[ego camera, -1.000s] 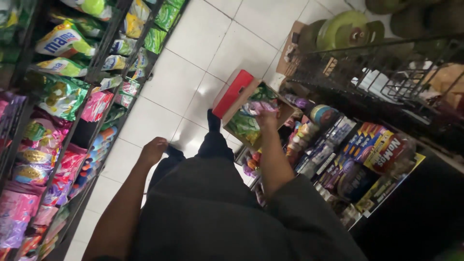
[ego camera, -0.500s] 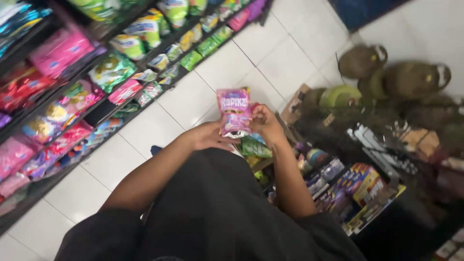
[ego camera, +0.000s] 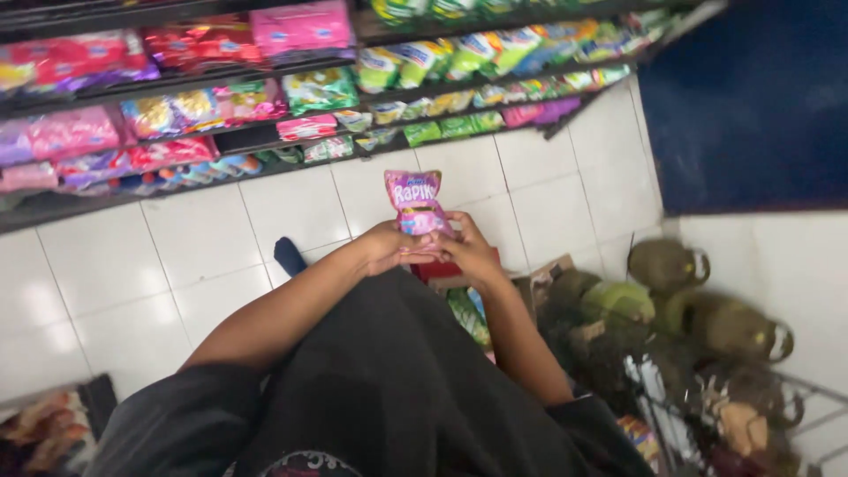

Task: Scan and place various cleaning and laundry product pouches onto retail shelves.

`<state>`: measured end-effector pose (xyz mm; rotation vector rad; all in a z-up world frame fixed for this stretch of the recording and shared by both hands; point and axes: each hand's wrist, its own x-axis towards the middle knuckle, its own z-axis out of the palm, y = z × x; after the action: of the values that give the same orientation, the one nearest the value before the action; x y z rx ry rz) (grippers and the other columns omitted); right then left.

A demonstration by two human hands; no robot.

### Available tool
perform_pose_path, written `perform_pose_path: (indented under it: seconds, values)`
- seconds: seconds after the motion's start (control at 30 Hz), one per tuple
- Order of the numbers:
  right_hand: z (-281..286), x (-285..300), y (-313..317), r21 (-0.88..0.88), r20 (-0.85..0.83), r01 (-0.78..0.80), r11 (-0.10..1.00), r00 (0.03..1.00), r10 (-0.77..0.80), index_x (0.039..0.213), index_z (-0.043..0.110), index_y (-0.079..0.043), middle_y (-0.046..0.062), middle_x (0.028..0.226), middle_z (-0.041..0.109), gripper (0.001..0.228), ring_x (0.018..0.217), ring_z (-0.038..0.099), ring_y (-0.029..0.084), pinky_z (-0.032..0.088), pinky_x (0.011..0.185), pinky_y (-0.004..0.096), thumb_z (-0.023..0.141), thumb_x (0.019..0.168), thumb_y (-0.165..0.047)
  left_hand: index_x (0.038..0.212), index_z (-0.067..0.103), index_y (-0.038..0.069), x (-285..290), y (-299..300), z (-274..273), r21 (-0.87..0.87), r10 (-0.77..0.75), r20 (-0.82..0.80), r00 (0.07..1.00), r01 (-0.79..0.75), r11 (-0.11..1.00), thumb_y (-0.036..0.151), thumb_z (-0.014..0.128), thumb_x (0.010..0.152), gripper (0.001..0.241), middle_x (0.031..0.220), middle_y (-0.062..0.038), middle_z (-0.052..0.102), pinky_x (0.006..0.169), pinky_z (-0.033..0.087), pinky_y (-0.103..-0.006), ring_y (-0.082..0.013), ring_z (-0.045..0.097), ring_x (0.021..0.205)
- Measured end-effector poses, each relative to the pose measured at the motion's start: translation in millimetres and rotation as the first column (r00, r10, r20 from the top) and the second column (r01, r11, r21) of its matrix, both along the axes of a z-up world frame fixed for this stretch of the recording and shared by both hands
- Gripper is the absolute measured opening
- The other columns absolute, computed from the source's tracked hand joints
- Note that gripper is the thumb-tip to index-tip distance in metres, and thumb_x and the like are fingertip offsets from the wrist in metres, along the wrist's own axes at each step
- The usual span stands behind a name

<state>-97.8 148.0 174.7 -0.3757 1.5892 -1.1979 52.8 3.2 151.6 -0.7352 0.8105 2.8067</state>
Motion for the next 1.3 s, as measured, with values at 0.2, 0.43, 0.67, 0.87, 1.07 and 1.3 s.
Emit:
perform_pose_path:
  seconds: [0.2, 0.43, 0.67, 0.87, 1.07, 1.3]
  values:
    - [-13, 38, -50, 0.055, 0.189, -0.156, 0.986, 0.971, 0.143, 0.126, 0.06, -0.001, 0.004, 0.086, 0.064, 0.04, 0.069, 0.055, 0.01, 0.047, 0.061, 0.026, 0.071, 0.096, -0.024, 0.127, 0.063, 0.003, 63, -21, -23, 0.057, 0.21, 0.061, 0.976, -0.214, 0.975, 0.01, 0.077, 0.086, 0.044, 0.121, -0.015, 0.071, 0.104, 0.056, -0.0415, -0.0276, 0.071, 0.111]
    - [-43, 98, -111, 0.018, 0.203, -0.194, 0.981, 0.961, 0.187, 0.115, 0.066, 0.004, 0.009, 0.101, 0.074, 0.038, 0.093, 0.071, 0.019, 0.058, 0.086, 0.035, 0.06, 0.1, -0.03, 0.123, 0.067, -0.001, 139, -64, -22, -0.319, 0.12, 0.146, 0.982, -0.068, 0.945, 0.049, 0.075, 0.088, 0.062, 0.11, -0.019, 0.073, 0.083, 0.059, -0.0359, -0.024, 0.072, 0.091]
    - [102, 232, -196, 0.155, -0.79, -0.569, 0.808, 0.42, 0.447, 0.136, 0.059, -0.001, 0.026, 0.118, 0.071, 0.038, 0.102, 0.07, 0.039, 0.056, 0.088, 0.045, 0.049, 0.101, -0.014, 0.137, 0.044, 0.016, 253, -125, 30, -0.109, 0.376, 0.094, 0.922, -0.366, 0.924, 0.066, 0.059, 0.082, 0.076, 0.138, -0.01, 0.058, 0.096, 0.057, -0.0575, -0.0288, 0.06, 0.128]
    - [79, 340, -226, 0.119, -0.967, -0.699, 0.705, 0.079, 0.242, 0.159, 0.028, 0.001, 0.034, 0.164, 0.031, 0.062, 0.147, 0.041, 0.049, 0.034, 0.125, 0.055, 0.052, 0.104, -0.014, 0.151, 0.044, 0.002, 309, -172, 29, 0.43, 0.715, -0.298, 0.633, -0.579, 0.692, 0.071, 0.049, 0.099, 0.086, 0.146, -0.019, 0.057, 0.117, 0.045, -0.0563, -0.0389, 0.055, 0.137]
    - [122, 415, -268, 0.137, -0.981, -0.838, 0.528, -0.04, 0.191, 0.155, 0.029, -0.004, 0.037, 0.158, 0.022, 0.09, 0.148, 0.017, 0.054, 0.012, 0.12, 0.06, 0.072, 0.089, -0.047, 0.134, 0.053, 0.007, 380, -212, 67, 0.47, 0.805, -0.272, 0.527, -0.657, 0.589, 0.052, 0.056, 0.098, 0.057, 0.13, -0.018, 0.065, 0.106, 0.049, -0.0553, -0.0364, 0.064, 0.119]
    - [119, 349, -361, 0.091, -0.909, -0.703, 0.705, 0.231, 0.348, 0.119, 0.077, -0.017, 0.009, 0.122, 0.078, 0.023, 0.112, 0.075, 0.023, 0.059, 0.099, 0.035, 0.071, 0.097, -0.011, 0.126, 0.059, 0.006, 425, -240, 15, 0.363, 0.796, -0.037, 0.604, -0.734, 0.574, 0.014, 0.063, 0.095, 0.032, 0.114, -0.012, 0.072, 0.101, 0.057, -0.0492, -0.0272, 0.071, 0.108]
